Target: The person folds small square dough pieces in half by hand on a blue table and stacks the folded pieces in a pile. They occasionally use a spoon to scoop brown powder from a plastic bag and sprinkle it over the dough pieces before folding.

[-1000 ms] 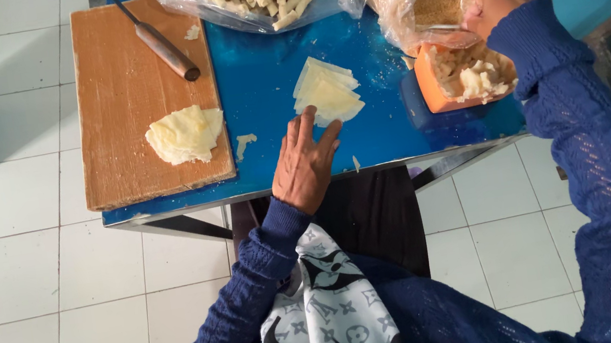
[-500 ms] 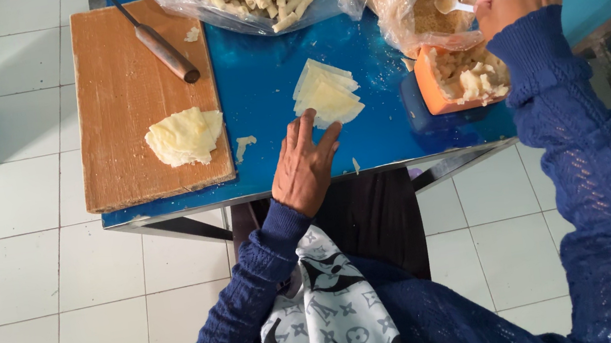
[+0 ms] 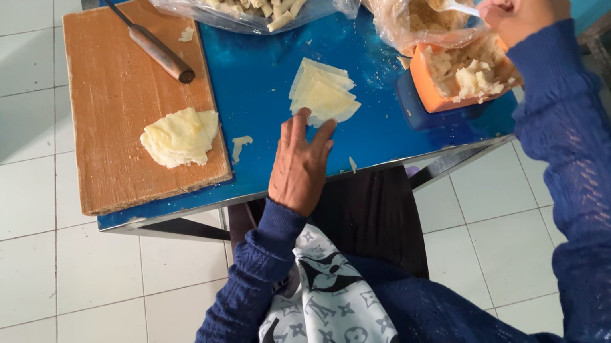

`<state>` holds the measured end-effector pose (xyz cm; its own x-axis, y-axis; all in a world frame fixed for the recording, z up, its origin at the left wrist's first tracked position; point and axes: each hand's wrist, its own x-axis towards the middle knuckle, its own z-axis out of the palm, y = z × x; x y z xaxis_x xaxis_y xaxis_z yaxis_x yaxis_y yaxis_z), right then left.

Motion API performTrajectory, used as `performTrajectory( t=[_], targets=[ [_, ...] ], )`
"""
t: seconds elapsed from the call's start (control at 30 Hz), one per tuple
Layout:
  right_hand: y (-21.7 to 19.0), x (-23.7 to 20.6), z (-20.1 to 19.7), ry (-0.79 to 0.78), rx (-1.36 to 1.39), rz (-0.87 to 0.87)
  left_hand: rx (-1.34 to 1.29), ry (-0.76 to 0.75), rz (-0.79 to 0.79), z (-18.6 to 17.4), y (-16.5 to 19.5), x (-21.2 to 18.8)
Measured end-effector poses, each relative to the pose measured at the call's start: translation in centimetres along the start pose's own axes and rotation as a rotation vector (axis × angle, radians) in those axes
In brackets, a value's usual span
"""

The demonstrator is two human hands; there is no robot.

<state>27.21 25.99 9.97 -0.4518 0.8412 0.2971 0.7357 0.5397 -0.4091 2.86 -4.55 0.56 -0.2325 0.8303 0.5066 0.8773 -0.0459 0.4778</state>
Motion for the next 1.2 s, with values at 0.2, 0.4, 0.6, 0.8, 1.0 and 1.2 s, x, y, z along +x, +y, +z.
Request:
performTrajectory(
  t=[0.2, 0.4, 0.6, 0.8, 1.0, 1.2],
  targets=[
    [1.1, -2.4, -0.9, 0.019, 0.110, -0.128, -0.092, 0.122, -0.129, -0.6, -0.2, 1.2],
    [2.3, -2.2, -0.1, -0.001, 0.124, -0.080, -0.029, 0.156, -0.169, -1.2, -0.1, 1.8],
    [2.9, -4.0, -1.1, 0.035, 0.081, -0.078, -0.001, 0.154, -0.185, -0.7, -0.7, 1.9],
    [1.9, -4.8, -2.2, 0.042, 0.149, -0.061, 0.020, 0.138, -0.207, 0.0, -1.1, 2.4],
    [-1.9, -6.6, -2.4, 0.012, 0.213, -0.139, 0.059, 0.147, -0.211, 0.0, -0.9, 2.7],
    [-8.1, -8.3, 1.9, -0.193, 0.376, -0.209, 0.015, 0.163, -0.201, -0.3, -0.5, 2.7]
  ],
)
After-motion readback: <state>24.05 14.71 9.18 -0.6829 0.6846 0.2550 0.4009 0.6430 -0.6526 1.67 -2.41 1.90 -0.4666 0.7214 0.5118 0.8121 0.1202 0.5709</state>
